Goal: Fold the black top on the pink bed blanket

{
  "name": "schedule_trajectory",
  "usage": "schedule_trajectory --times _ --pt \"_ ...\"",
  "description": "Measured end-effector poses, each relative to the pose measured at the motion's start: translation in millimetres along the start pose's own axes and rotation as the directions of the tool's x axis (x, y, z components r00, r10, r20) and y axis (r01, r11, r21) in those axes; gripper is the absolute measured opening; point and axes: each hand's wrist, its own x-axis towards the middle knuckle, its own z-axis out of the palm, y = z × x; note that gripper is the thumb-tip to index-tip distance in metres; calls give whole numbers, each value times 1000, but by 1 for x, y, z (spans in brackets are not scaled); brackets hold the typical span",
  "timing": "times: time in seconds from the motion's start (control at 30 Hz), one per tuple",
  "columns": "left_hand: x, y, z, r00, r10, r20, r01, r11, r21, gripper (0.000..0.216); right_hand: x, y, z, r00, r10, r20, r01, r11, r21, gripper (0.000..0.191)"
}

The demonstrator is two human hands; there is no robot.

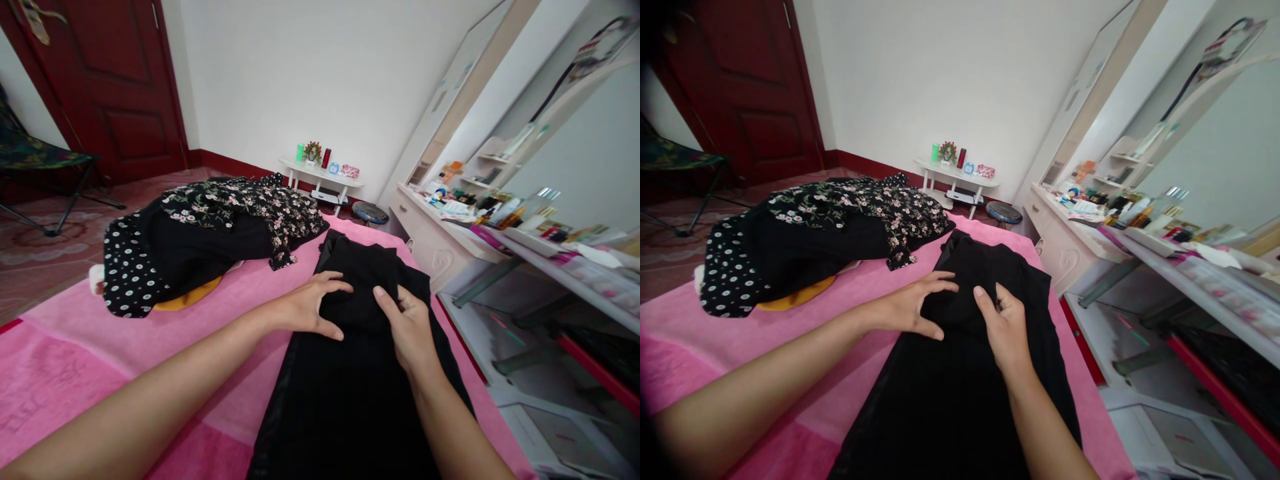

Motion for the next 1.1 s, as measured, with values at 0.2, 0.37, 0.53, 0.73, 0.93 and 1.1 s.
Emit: schedule_trajectory --times 0.2,0.37,0.53,0.73,0.93,1.1 --pt "-2 28 -2 975 -101 197 183 869 -459 76 -10 -40 -19 823 61 565 49 983 -178 22" --pt "-13 47 -10 776 -57 628 298 911 -286 93 -28 -69 -25 375 116 920 354 899 -258 20" --pt "-12 32 2 852 63 520 -40 998 -55 61 -35 -63 -15 320 107 941 424 872 -243 25" --pt "-7 18 -6 840 35 542 200 908 -369 33 -20 -61 -25 476 159 865 124 962 -245 21" --pt "-2 1 -6 830 -446 334 557 626 -546 47 7 -6 -34 715 441 542 -360 897 -256 44" --pt "-1 -20 3 744 -618 252 663 636 -395 65 16 33 -36 542 620 566 -389 783 -485 45"
